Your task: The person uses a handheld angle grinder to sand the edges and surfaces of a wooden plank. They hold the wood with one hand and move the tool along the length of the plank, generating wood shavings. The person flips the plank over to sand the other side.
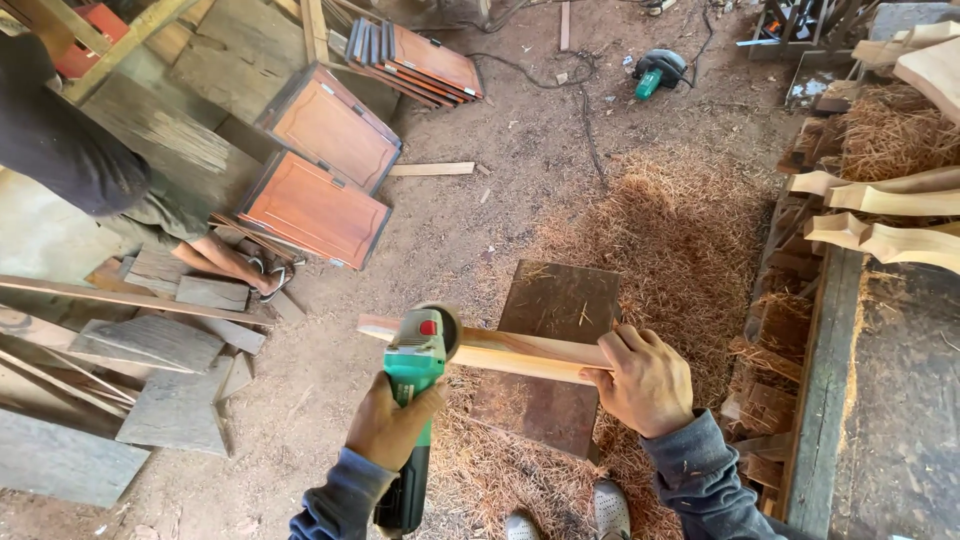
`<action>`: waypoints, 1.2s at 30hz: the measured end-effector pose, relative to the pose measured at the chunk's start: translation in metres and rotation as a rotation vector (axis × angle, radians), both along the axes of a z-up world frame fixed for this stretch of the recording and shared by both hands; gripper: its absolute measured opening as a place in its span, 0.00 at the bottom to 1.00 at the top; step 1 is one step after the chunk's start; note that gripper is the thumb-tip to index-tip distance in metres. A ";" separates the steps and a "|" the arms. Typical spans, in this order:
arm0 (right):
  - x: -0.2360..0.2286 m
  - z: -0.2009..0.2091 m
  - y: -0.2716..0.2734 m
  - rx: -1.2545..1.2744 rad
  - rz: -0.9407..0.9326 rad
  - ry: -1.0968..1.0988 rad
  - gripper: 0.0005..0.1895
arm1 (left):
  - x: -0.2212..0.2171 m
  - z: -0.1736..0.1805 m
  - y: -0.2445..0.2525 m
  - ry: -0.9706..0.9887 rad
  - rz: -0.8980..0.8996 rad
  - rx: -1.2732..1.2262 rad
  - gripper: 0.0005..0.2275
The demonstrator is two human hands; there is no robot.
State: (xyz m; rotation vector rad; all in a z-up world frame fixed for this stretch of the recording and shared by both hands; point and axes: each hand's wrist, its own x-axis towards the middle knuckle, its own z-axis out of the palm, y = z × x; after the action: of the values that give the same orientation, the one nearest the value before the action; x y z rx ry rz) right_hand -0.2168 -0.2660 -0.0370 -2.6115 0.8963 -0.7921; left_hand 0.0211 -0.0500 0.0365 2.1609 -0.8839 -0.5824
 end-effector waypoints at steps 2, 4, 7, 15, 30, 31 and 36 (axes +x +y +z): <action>0.000 -0.001 -0.001 0.008 0.001 0.003 0.21 | 0.002 -0.001 0.002 0.027 0.043 0.009 0.20; 0.001 0.000 -0.003 0.006 0.003 0.003 0.21 | -0.006 0.001 0.000 0.008 0.051 0.020 0.20; 0.001 -0.006 -0.006 -0.003 0.014 0.005 0.22 | -0.015 -0.006 -0.001 -0.024 0.017 0.025 0.20; 0.004 -0.012 -0.013 -0.071 0.034 0.013 0.22 | -0.055 0.002 -0.024 0.070 -0.155 0.080 0.22; 0.002 -0.006 -0.008 -0.047 0.001 0.037 0.21 | -0.003 0.001 -0.014 0.112 -0.089 -0.026 0.20; 0.002 -0.006 -0.008 -0.048 0.000 0.039 0.21 | -0.001 0.002 -0.013 0.092 -0.090 -0.039 0.20; 0.002 -0.005 -0.008 -0.054 -0.002 0.039 0.21 | 0.007 0.003 -0.010 0.093 -0.028 -0.016 0.20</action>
State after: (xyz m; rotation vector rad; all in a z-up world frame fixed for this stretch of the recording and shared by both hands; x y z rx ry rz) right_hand -0.2144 -0.2735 -0.0425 -2.6817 0.9006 -0.7788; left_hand 0.0285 -0.0596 0.0395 2.0922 -0.8670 -0.6819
